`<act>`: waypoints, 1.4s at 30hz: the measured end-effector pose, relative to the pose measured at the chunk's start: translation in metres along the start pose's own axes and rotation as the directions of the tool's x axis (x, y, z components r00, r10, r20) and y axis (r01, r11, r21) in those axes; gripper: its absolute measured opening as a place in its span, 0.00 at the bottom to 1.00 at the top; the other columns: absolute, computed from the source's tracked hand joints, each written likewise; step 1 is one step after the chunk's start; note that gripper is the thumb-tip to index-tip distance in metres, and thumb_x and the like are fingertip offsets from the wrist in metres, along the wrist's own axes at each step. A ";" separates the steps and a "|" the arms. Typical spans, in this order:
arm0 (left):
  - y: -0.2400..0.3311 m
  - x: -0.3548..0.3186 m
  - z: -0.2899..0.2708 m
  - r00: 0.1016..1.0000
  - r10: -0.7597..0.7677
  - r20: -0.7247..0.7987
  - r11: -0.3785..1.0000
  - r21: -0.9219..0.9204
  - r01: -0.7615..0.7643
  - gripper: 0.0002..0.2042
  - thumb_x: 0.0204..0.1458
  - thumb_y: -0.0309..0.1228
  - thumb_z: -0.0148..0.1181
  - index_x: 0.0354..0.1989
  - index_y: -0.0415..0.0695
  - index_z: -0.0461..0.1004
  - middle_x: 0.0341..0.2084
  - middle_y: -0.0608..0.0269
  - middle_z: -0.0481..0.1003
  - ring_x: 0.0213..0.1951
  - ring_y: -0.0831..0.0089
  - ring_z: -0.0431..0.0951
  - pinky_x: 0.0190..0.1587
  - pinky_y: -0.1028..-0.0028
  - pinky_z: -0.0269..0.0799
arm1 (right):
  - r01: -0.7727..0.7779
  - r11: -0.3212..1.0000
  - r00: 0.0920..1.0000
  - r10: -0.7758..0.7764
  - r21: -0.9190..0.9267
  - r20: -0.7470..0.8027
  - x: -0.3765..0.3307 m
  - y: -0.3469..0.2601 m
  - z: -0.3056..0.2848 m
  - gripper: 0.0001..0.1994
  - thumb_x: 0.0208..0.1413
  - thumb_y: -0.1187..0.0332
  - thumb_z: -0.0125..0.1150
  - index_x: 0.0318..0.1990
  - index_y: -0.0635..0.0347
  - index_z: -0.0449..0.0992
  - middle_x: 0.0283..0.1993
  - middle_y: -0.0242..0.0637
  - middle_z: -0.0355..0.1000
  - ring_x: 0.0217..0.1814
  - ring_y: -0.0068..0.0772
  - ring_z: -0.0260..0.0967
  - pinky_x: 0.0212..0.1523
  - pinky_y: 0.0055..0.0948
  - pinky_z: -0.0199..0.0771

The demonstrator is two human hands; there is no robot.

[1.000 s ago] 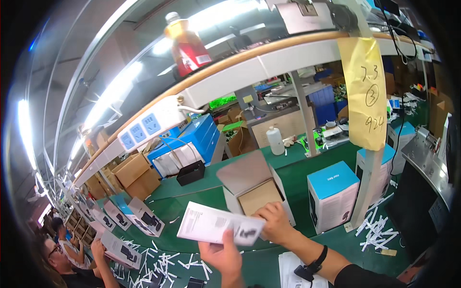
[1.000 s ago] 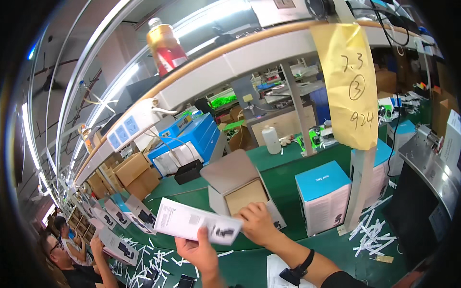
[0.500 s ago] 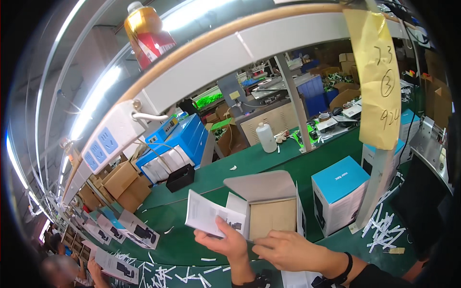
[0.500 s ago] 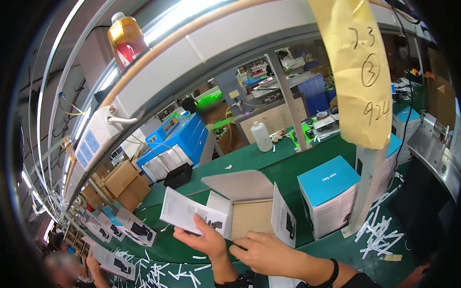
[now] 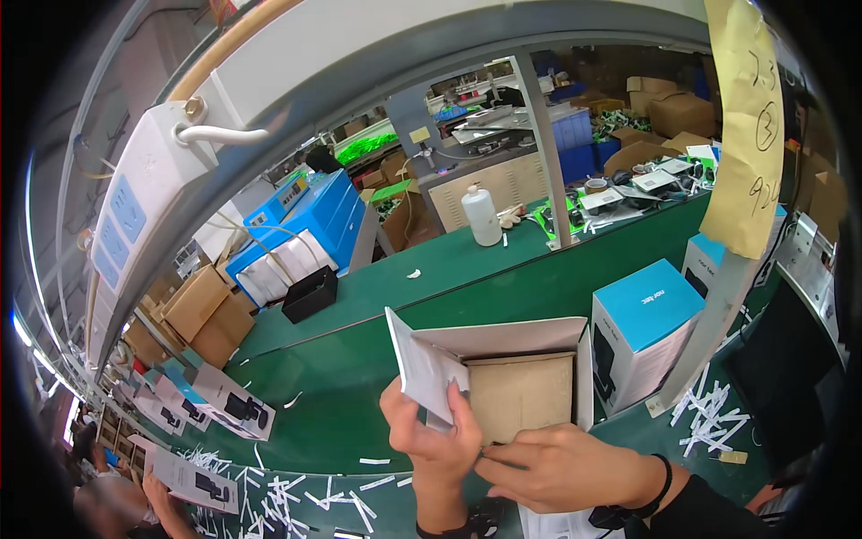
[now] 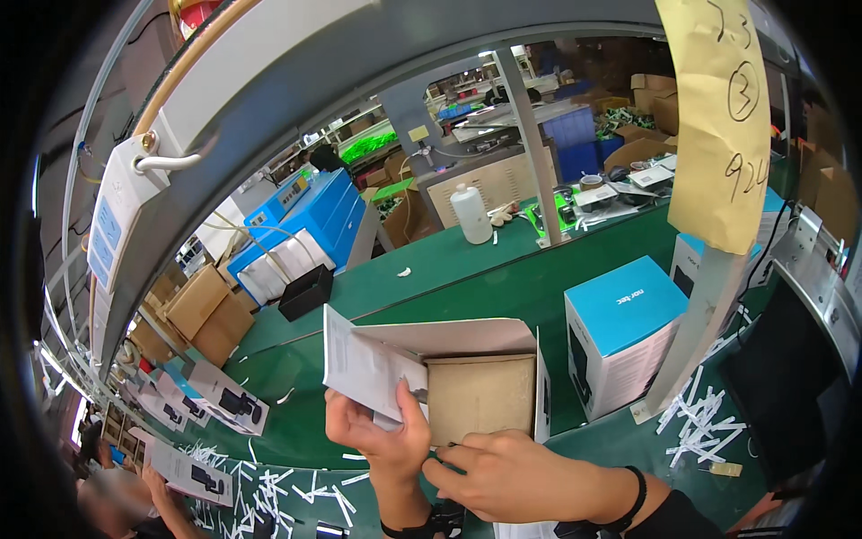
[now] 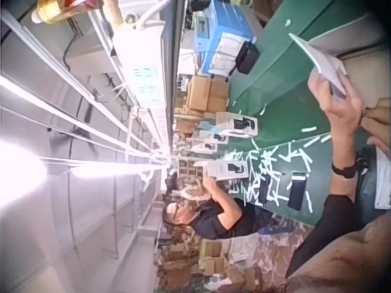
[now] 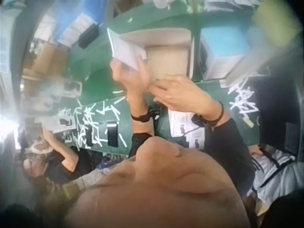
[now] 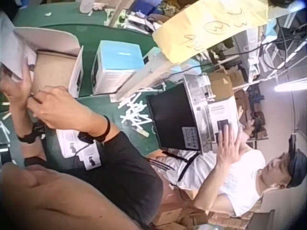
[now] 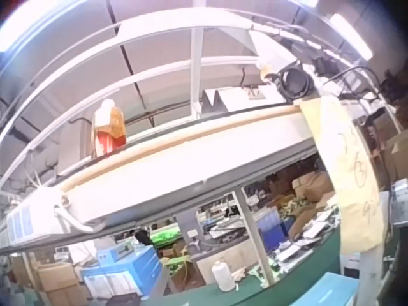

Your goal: Assemble cardboard product boxes and organize manuals at an electronics factory station.

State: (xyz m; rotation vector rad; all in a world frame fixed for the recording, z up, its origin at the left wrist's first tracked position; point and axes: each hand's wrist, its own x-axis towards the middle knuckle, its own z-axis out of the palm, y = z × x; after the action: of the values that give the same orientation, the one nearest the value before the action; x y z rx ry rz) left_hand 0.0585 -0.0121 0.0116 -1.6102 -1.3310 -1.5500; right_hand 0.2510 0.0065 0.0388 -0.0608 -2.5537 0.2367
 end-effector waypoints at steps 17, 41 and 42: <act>0.010 -0.003 0.013 0.996 -0.067 0.052 0.994 -0.082 0.071 0.43 0.46 0.21 0.69 0.72 0.43 0.53 0.58 0.42 0.61 0.54 0.53 0.70 0.52 0.58 0.72 | 0.009 0.996 0.977 0.010 0.086 -0.213 -0.007 0.019 -0.002 0.11 0.51 0.64 0.69 0.34 0.59 0.74 0.28 0.35 0.73 0.30 0.39 0.75 0.29 0.38 0.76; 0.020 -0.005 0.004 0.935 -0.354 -0.001 0.931 0.093 0.352 0.28 0.50 0.19 0.57 0.64 0.33 0.66 0.50 0.44 0.69 0.51 0.49 0.75 0.54 0.60 0.71 | -0.026 0.909 0.840 0.245 0.415 -0.484 0.000 0.113 0.046 0.44 0.52 0.60 0.71 0.73 0.68 0.54 0.77 0.58 0.48 0.80 0.54 0.46 0.75 0.40 0.48; 0.021 -0.005 0.004 0.949 -0.313 0.029 0.948 0.078 0.310 0.30 0.50 0.23 0.59 0.66 0.33 0.64 0.50 0.44 0.70 0.51 0.49 0.74 0.54 0.60 0.70 | -0.023 0.926 0.855 0.214 0.377 -0.472 -0.003 0.120 0.041 0.44 0.53 0.58 0.70 0.73 0.69 0.54 0.77 0.58 0.49 0.80 0.54 0.47 0.75 0.41 0.49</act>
State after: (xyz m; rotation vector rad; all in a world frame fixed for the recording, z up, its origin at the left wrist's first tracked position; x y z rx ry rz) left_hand 0.0795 -0.0179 0.0112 -1.4462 -1.7116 -1.6307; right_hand 0.2300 0.1173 -0.0184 -0.1262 -1.9461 0.6466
